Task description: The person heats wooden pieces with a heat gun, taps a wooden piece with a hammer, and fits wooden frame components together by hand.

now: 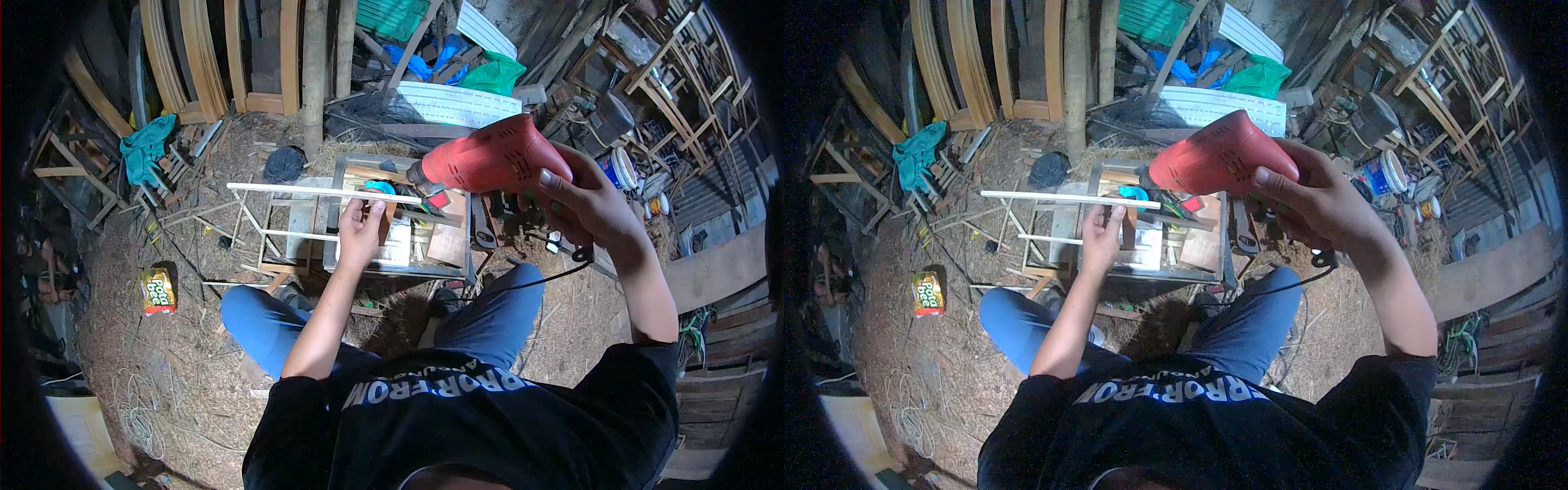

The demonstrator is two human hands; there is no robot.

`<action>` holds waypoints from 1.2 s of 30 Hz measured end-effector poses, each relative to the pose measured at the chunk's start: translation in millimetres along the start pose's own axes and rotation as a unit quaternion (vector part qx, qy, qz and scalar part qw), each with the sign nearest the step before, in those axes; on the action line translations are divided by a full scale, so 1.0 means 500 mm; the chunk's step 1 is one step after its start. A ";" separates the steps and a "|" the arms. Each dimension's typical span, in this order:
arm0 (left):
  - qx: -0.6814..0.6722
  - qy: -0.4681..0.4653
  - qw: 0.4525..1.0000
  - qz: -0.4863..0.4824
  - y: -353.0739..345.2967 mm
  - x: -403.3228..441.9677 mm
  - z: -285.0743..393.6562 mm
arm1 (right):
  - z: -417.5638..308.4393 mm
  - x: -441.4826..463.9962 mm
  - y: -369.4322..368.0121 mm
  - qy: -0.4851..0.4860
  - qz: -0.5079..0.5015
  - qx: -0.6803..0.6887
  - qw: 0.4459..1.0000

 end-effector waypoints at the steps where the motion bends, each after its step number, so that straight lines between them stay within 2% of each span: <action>1: -0.002 -0.005 1.000 0.002 -0.004 -0.002 0.004 | -0.013 -0.003 0.000 0.000 -0.001 -0.011 1.000; 5: -0.002 0.010 1.000 0.002 0.009 -0.003 0.002 | -0.077 -0.008 -0.028 -0.011 -0.032 -0.039 0.999; 11: 0.006 -0.020 1.000 -0.018 0.015 0.001 -0.007 | -0.104 0.016 -0.047 -0.015 -0.095 -0.101 0.990; 15: -0.019 -0.048 0.998 -0.024 0.010 0.001 -0.010 | -0.111 0.029 -0.061 -0.012 -0.064 -0.106 0.992; 20: 0.047 -0.076 0.996 -0.030 0.013 0.001 -0.006 | -0.123 0.032 -0.065 -0.025 -0.044 -0.098 0.994; 36: 0.076 -0.091 0.993 -0.012 0.015 0.004 -0.015 | -0.120 0.055 -0.068 -0.018 -0.072 -0.115 0.991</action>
Point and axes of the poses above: each hand's wrist, its own x-axis towards the middle knuckle, its own y-axis out of the back of the hand, z = x × y, the point moved 3 cm from there along x, towards the middle knuckle, and after that the axes turned 5 degrees about z, right-handed, at the moved point
